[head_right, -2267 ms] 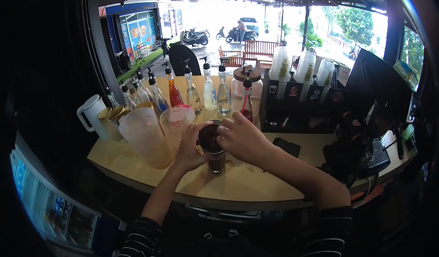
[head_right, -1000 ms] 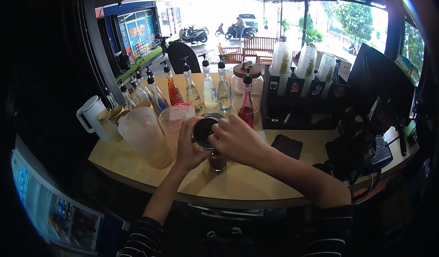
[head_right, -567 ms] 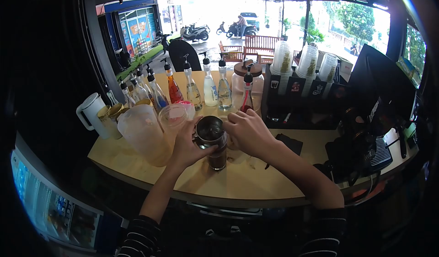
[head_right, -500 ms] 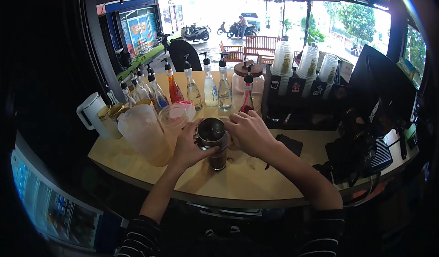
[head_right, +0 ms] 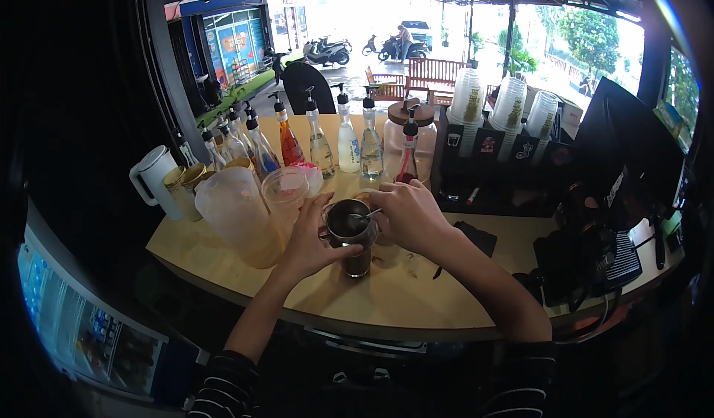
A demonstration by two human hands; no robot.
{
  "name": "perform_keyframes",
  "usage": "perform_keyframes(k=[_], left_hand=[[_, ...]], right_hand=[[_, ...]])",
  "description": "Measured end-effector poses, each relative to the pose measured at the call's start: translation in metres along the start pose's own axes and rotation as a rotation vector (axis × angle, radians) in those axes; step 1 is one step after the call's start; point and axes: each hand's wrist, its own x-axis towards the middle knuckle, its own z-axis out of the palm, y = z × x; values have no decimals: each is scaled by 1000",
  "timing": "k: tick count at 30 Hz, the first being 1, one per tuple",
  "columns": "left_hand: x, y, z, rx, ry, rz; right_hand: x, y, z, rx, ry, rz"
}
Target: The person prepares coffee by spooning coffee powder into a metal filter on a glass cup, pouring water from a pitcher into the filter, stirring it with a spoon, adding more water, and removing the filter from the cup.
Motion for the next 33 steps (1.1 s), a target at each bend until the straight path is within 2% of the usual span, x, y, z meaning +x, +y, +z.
perform_keyframes(k=[4,10,12,13,15,16,18,22,24,26,28,29,31,33], left_hand=[[11,17,-12,73,16,109],[31,28,-5,179,-84,259],[35,26,-2,285,44,370],[36,26,-1,283,42,376],[37,25,-2,253,128,329],[37,24,-3,255,128,329],[38,21,-7,163,220,356],[33,24,-20,127,198,237],[29,25,-24,56,159,113],[27,16,-21,-11,178,90],[26,10,-19,-82,197,66],[25,9,-18,-89,212,61],[25,9,-19,-96,225,57],[24,11,-21,-82,228,55]], right_hand=[[8,3,-7,40,-63,37],[19,-5,-9,91,-34,66],[18,-5,-9,160,103,20],[16,-3,-10,157,108,24],[12,2,-12,481,324,71],[9,15,-1,483,325,70],[3,61,46,1027,368,277],[-23,121,134,633,304,455],[-33,132,155,612,242,498],[-39,142,174,591,179,543],[-42,146,186,862,216,565],[-45,147,191,865,215,566],[-48,140,190,1155,239,590],[-48,142,186,1172,272,562]])
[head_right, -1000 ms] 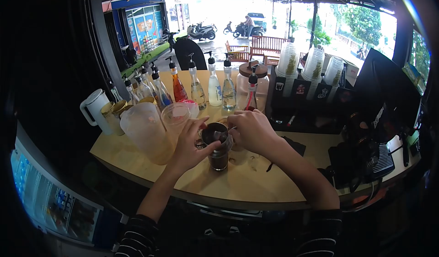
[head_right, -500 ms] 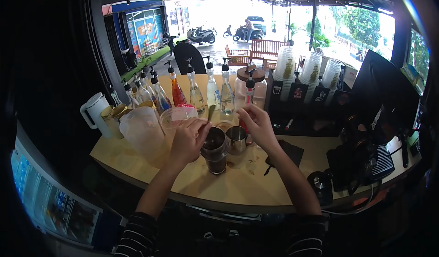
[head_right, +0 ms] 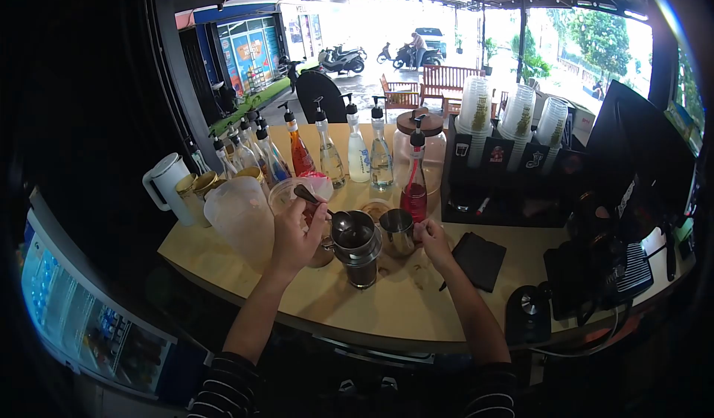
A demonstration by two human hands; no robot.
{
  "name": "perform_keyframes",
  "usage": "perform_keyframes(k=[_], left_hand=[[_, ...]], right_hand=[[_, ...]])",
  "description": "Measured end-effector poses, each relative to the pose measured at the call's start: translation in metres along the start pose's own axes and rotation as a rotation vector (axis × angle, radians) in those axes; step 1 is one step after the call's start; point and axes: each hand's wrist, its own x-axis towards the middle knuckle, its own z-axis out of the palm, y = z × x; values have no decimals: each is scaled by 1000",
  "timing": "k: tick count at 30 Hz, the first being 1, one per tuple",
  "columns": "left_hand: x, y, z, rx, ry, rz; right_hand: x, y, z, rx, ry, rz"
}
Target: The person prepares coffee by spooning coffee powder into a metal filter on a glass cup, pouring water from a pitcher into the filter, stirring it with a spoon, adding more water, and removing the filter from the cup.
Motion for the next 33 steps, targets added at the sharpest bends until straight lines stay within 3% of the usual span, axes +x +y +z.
perform_keyframes(k=[5,8,16,21,23,27,33], left_hand=[[-4,-2,3,-75,30,2],[-6,-6,3,-110,33,-12],[-9,-14,5,-127,53,-22],[-7,-11,2,-96,58,-52],[-7,-12,2,-93,59,-53],[-8,-15,3,-109,64,-41],[-9,-15,3,-132,46,-50]], right_hand=[[8,-29,-16,-15,-3,-91],[4,-80,-13,38,16,-291],[-5,-189,8,-61,-116,-298],[-5,-214,27,-179,-141,-241],[0,-216,27,-357,-182,-300],[-2,-224,40,-341,-191,-350],[-3,-232,46,-575,-161,-396]])
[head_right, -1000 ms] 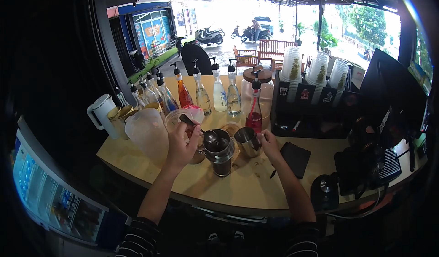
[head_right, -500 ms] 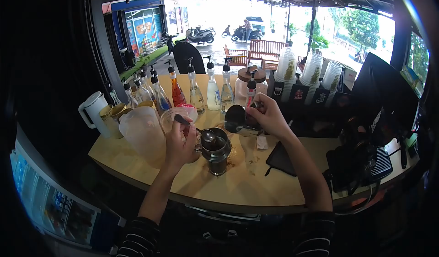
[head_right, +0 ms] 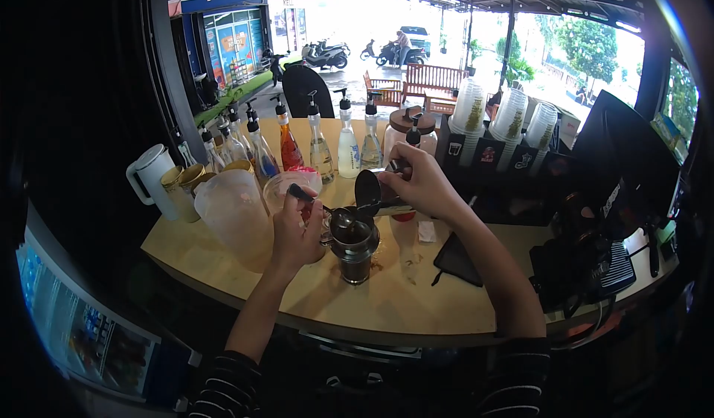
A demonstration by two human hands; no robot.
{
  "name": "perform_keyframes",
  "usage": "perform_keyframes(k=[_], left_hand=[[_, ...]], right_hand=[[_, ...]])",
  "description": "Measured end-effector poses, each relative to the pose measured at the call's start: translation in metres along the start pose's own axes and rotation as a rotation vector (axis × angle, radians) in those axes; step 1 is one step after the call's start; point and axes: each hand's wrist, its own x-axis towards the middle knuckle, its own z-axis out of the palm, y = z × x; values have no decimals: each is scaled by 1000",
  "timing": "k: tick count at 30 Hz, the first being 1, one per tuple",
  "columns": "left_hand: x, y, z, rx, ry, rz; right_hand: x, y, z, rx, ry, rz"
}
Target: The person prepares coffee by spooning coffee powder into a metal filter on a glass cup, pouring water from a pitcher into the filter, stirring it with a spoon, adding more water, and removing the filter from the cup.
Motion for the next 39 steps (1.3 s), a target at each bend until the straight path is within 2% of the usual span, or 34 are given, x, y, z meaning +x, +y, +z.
perform_keyframes(k=[6,12,14,37,39], left_hand=[[-1,-2,2,-2,-15,22],[-2,-2,2,9,-22,19],[-3,-3,3,0,-21,18],[-4,2,2,25,-30,32],[-3,8,-5,34,-96,39]], right_hand=[[0,-7,2,-64,-18,-30],[-1,-14,4,3,-38,10],[-2,-24,2,-81,-43,9],[-2,-26,5,-40,-78,-61],[-2,-26,5,-25,-76,-50]])
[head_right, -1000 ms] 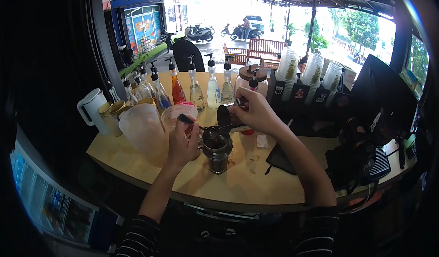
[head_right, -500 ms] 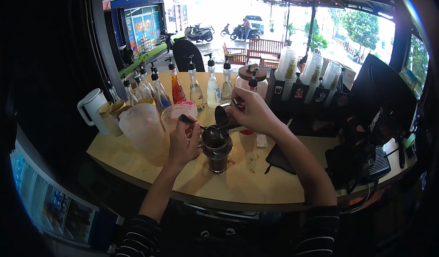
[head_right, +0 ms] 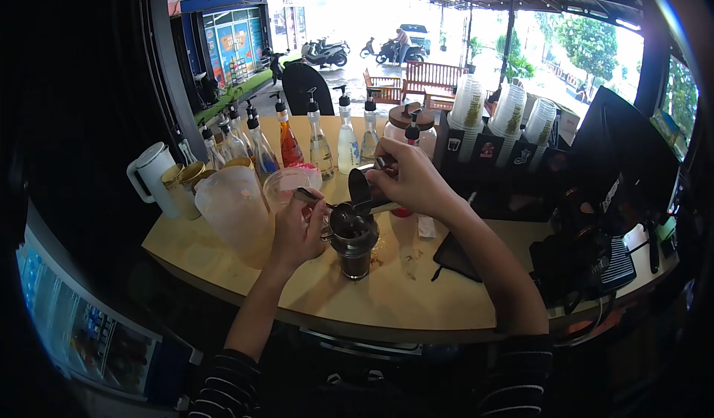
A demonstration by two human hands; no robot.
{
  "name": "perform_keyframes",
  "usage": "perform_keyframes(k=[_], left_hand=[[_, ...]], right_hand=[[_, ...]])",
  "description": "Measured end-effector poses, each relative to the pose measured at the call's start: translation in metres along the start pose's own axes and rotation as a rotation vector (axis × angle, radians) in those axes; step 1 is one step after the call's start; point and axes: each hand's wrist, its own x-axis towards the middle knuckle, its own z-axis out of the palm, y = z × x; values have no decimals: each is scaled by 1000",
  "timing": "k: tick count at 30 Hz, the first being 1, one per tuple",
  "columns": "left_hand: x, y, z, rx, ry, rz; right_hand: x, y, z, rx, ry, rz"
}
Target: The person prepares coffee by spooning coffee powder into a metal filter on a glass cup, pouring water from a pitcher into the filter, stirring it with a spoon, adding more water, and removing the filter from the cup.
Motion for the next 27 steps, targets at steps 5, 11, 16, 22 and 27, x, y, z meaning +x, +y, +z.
perform_keyframes(k=[5,11,16,22,27], left_hand=[[-2,-2,-4,25,-30,59],[-3,-2,-6,35,-74,102],[-4,-1,-10,13,-81,96],[-5,-3,-18,10,-51,123],[-6,0,-22,65,-27,165]], right_hand=[[2,-6,-2,2,7,54],[7,-15,0,-50,12,-2],[10,-12,2,-51,19,-47],[11,-12,1,-91,11,-18],[10,-10,1,-144,24,-15]])
